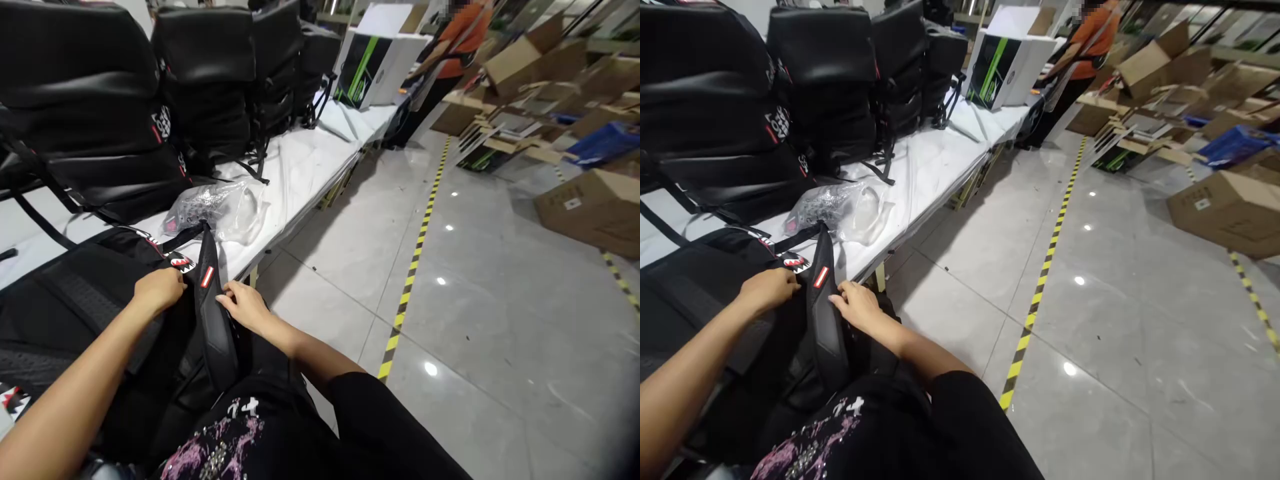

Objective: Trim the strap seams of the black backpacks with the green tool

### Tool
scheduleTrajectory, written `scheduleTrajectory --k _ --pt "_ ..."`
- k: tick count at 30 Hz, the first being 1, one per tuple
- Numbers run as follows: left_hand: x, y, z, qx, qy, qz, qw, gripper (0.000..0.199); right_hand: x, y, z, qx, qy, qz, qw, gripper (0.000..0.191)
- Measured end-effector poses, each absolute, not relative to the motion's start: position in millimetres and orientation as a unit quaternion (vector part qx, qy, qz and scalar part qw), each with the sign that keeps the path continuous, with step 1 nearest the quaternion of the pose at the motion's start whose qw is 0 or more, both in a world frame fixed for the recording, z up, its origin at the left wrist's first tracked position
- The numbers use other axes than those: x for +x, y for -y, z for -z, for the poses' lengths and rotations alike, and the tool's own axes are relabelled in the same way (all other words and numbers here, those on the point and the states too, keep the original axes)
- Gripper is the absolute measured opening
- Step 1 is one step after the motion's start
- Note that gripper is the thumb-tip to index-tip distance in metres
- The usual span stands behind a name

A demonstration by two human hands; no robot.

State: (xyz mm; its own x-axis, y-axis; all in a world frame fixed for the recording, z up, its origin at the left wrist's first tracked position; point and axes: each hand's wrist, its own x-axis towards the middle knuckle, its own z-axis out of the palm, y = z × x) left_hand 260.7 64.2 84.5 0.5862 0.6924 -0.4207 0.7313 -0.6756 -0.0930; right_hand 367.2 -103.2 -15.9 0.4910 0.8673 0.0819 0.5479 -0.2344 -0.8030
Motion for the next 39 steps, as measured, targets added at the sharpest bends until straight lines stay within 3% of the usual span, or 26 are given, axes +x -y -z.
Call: scheduleTrajectory --k 6,19,27,29,32,34,39 --pt "243 -66 -73 0.933 -0.293 0.207 -0.039 0.032 359 73 0 -0.783 0.495 -0.126 0.356 0.046" --pt "224 -68 -66 0.963 -0.217 0.147 0.064 0.020 371 59 6 -0.798 0.478 -0.183 0.319 0.048" --pt "217 -45 -48 0.950 -0.274 -0.026 0.145 0.021 375 63 8 -0.792 0.475 -0.183 0.338 0.046" --pt "218 -38 -36 0.924 -0.298 -0.131 0.199 0.018 377 64 7 -0.788 0.471 -0.195 0.344 0.047" --pt "223 -29 -20 0.793 -0.299 -0.299 0.439 0.017 378 66 7 -0.787 0.466 -0.195 0.354 0.048" --pt "229 -25 -12 0.685 -0.304 -0.339 0.568 0.024 378 69 9 -0.785 0.468 -0.191 0.358 0.048" --pt "241 -22 -8 0.575 -0.365 -0.376 0.628 0.031 373 72 8 -0.789 0.480 -0.128 0.362 0.051"
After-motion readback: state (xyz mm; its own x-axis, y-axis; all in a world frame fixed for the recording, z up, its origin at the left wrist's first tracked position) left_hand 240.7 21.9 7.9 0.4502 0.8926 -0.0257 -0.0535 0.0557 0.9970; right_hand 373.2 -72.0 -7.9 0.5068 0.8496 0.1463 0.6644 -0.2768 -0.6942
